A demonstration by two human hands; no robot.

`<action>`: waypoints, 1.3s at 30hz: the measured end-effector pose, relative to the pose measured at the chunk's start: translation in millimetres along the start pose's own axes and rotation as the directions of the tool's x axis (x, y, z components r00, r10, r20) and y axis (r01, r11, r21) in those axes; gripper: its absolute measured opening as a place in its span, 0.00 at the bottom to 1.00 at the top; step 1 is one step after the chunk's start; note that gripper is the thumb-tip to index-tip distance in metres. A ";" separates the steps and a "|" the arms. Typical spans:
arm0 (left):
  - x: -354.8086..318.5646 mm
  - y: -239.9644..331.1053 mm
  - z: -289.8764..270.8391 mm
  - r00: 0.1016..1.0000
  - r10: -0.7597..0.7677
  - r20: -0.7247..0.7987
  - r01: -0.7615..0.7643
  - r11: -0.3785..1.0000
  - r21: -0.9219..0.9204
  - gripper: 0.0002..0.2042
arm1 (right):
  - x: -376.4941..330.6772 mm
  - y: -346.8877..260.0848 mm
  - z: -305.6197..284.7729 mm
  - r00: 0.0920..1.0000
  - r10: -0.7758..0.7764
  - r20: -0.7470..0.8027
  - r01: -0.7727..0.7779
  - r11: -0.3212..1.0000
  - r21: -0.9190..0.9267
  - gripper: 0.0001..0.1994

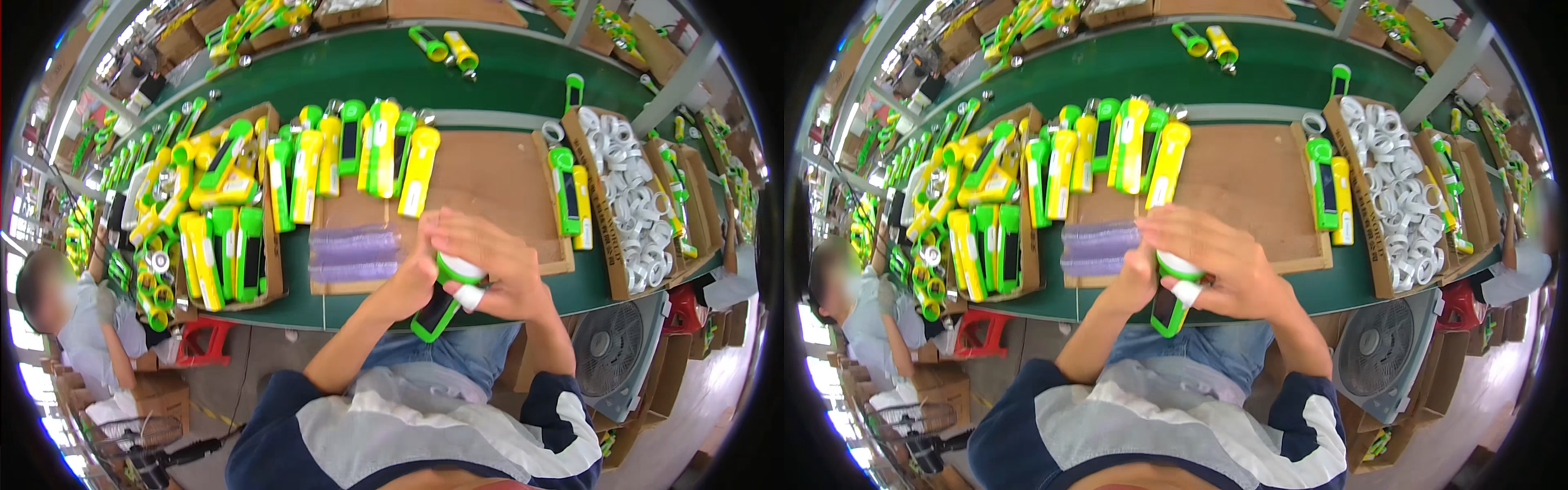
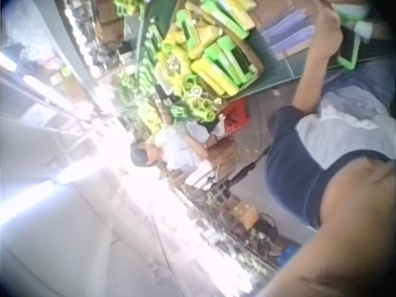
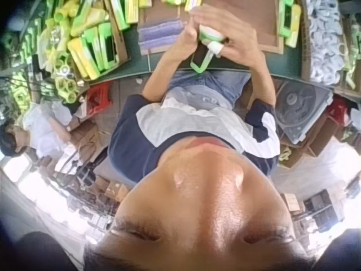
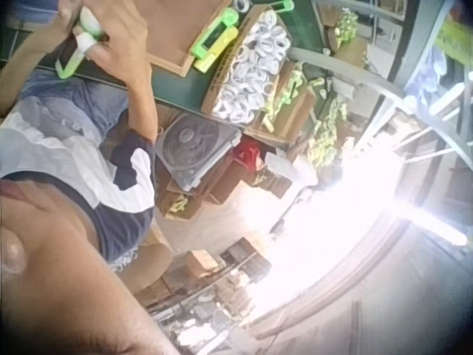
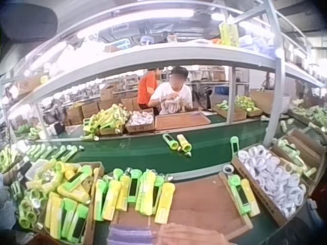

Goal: The person assembles handheld flashlights by hand, fitting together flashlight casings, reflector units, battery compartments, and screw caps.

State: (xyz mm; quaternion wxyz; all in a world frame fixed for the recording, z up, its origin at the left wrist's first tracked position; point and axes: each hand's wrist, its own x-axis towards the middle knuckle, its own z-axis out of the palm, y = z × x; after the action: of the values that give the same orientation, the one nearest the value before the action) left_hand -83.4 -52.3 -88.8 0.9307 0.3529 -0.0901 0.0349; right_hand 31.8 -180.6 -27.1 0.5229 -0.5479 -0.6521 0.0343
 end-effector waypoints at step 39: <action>-26.8 10.7 40.8 0.878 -0.479 0.008 0.462 0.850 0.254 0.22 | 33.4 -0.2 -15.5 0.850 -0.490 0.195 0.170 0.605 0.778 0.12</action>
State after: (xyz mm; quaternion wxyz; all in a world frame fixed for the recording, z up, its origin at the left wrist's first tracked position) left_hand -117.0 -71.4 -57.0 0.8565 0.4768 -0.0291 -0.1956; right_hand 47.7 -163.8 1.6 0.5543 -0.1384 -0.7631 0.3023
